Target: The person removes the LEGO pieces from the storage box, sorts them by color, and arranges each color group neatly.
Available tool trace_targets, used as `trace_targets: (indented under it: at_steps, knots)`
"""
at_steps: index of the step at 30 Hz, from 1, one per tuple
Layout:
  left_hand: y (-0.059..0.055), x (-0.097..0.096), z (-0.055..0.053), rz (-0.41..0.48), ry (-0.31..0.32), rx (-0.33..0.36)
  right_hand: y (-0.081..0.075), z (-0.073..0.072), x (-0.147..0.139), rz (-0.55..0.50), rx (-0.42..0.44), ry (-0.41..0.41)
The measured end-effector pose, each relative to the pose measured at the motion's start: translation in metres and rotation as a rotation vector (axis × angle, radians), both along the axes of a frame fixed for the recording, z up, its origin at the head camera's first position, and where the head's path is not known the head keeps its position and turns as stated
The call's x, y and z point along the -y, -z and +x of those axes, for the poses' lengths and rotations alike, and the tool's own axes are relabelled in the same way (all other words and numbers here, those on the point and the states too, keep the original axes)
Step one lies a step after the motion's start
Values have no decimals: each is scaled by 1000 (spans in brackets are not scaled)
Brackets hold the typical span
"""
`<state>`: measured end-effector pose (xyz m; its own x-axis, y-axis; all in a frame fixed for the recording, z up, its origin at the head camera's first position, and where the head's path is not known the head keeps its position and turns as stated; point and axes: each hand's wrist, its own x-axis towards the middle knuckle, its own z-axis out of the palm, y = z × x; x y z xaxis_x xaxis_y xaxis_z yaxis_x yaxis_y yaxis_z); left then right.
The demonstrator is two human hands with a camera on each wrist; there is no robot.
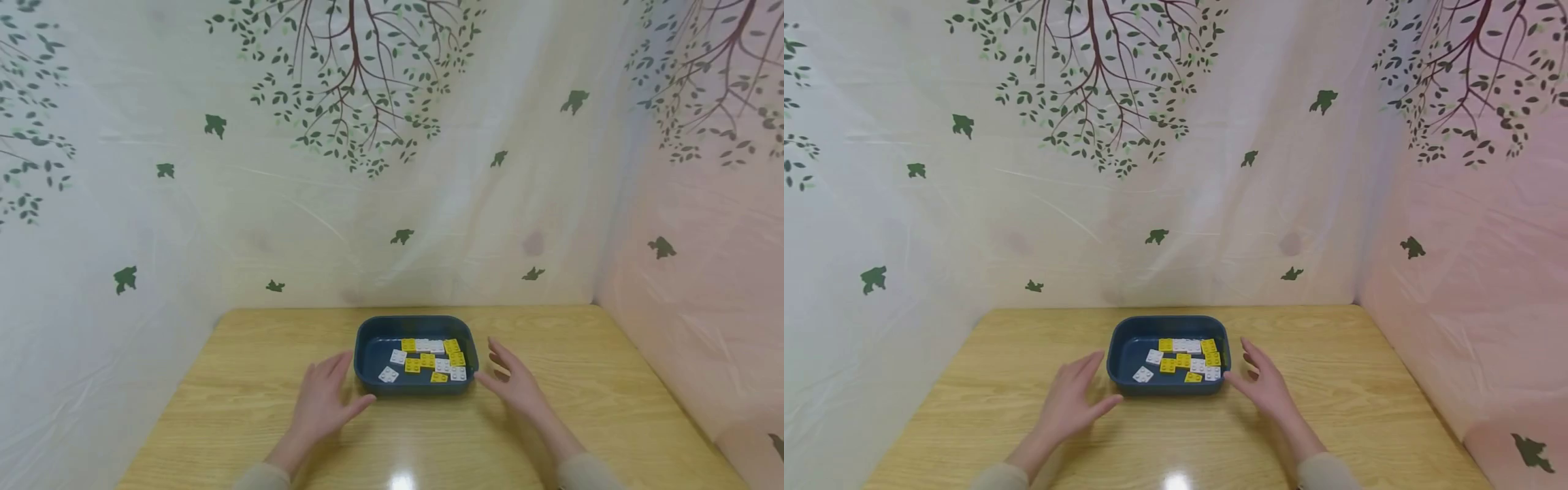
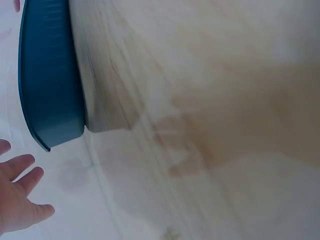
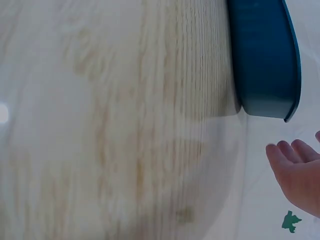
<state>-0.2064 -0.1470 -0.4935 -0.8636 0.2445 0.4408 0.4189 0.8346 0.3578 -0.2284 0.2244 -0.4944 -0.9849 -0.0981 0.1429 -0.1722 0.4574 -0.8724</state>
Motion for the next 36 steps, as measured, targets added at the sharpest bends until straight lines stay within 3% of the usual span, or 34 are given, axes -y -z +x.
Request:
trace_targets:
  at_steps: [10, 18, 28, 36]
  knots:
    - [-4, -19, -8, 56, 49, -14, 10, -10, 4, -182, 87, -4]
    - [-11, -33, -13, 51, 51, 84, 13, -11, 8, -246, 109, -31]
    - [-13, -47, -26, 44, 113, 146, 16, -15, 12, -260, 77, -45]
    - [-15, -57, -36, 17, 163, 180, 17, -14, 13, -227, 112, -32]
